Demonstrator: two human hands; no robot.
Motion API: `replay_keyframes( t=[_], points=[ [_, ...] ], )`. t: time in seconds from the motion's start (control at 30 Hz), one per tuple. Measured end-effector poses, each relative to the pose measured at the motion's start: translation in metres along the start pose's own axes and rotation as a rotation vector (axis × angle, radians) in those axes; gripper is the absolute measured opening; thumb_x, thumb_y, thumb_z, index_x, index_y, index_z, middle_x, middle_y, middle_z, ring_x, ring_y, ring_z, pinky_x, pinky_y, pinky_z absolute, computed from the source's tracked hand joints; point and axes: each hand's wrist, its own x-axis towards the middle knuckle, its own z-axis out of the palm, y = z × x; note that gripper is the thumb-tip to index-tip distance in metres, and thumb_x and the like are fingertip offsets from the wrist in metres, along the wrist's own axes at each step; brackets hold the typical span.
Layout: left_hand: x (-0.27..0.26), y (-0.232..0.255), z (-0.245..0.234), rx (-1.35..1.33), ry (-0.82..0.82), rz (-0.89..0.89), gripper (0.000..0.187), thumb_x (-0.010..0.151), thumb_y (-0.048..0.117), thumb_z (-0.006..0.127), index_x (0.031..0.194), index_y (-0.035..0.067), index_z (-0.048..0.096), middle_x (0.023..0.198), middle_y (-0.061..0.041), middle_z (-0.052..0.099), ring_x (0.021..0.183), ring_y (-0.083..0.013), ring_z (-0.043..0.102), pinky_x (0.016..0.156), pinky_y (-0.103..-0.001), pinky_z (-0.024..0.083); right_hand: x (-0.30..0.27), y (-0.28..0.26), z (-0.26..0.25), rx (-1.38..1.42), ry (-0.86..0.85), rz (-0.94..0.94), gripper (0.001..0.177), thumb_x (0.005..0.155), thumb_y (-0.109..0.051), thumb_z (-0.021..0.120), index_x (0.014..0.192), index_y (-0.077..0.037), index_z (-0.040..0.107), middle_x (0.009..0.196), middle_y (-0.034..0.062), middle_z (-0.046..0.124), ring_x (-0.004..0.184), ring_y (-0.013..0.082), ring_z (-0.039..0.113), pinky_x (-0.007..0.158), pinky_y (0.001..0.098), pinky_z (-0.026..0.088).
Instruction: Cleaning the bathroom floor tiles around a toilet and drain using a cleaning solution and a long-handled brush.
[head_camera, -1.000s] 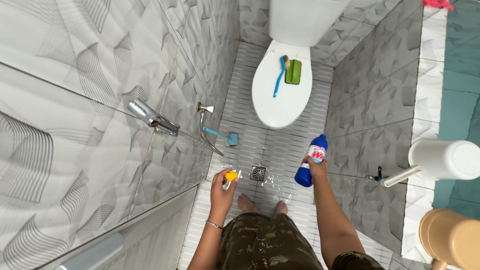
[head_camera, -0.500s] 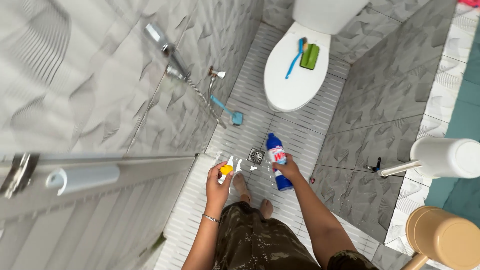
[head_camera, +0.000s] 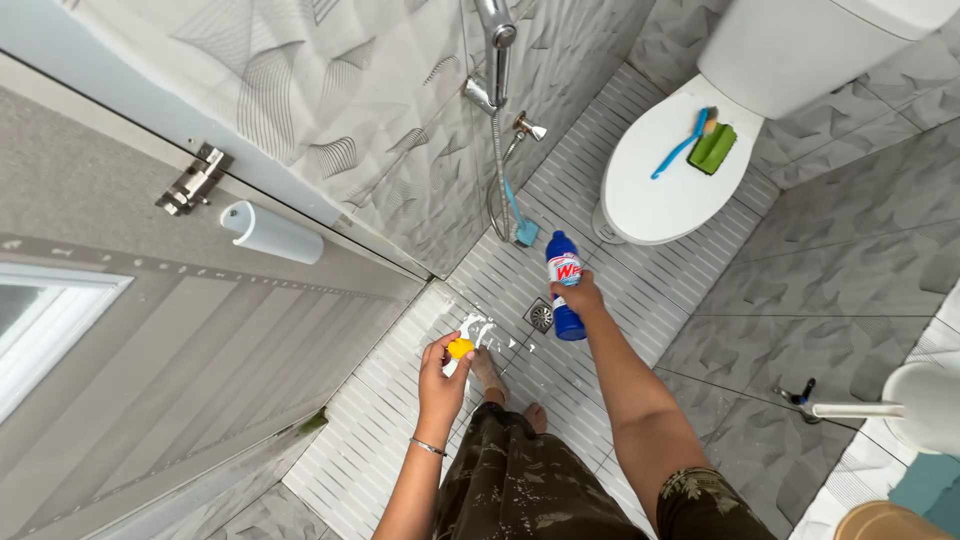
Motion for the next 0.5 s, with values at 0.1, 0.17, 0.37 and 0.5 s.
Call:
replay_keyframes(
  t=[0.1,0.17,0.37,0.5],
  points=[
    [0.017,0.0,0.002,-0.019,-0.003,-0.002,0.04,0.088,0.017,0.08,0.126,0.011,0.069,0.109,-0.004,0.062,0.098,-0.0175,0.057,0.092,-0.03,0.05,0.017,-0.017,-0.009,-0.046,0.015,0.021,0.102,0.062,-0.049,0.086,0.143,-0.005,0.042,0.128,0.0213,0.068,0.113,0.0357,0.07,0.098,0.0436,0.054],
    [0.03,0.003,0.004,-0.01,-0.01,0.007,0.04,0.087,0.017,0.08,0.125,0.011,0.069,0.111,-0.004,0.064,0.099,-0.0174,0.058,0.092,-0.03,0.051,0.031,-0.027,-0.015,-0.102,0.009,0.019,0.103,0.063,-0.049,0.086,0.144,-0.005,0.04,0.128,0.0216,0.068,0.114,0.0363,0.069,0.099,0.044,0.054],
    [0.081,0.007,0.015,0.013,-0.063,0.068,0.038,0.088,0.015,0.079,0.124,0.01,0.068,0.113,-0.004,0.065,0.1,-0.0169,0.062,0.091,-0.03,0.052,0.068,-0.058,-0.026,-0.272,-0.004,-0.013,0.108,0.063,-0.046,0.087,0.149,-0.005,0.036,0.128,0.021,0.068,0.116,0.037,0.068,0.099,0.0444,0.054],
    [0.108,0.011,0.018,-0.031,-0.087,0.112,0.039,0.089,0.014,0.077,0.126,0.01,0.067,0.113,-0.005,0.065,0.1,-0.017,0.062,0.093,-0.03,0.051,0.075,-0.07,-0.026,-0.251,-0.002,0.013,0.108,0.063,-0.045,0.086,0.151,-0.007,0.036,0.128,0.02,0.069,0.116,0.0371,0.068,0.098,0.0451,0.054]
  ],
)
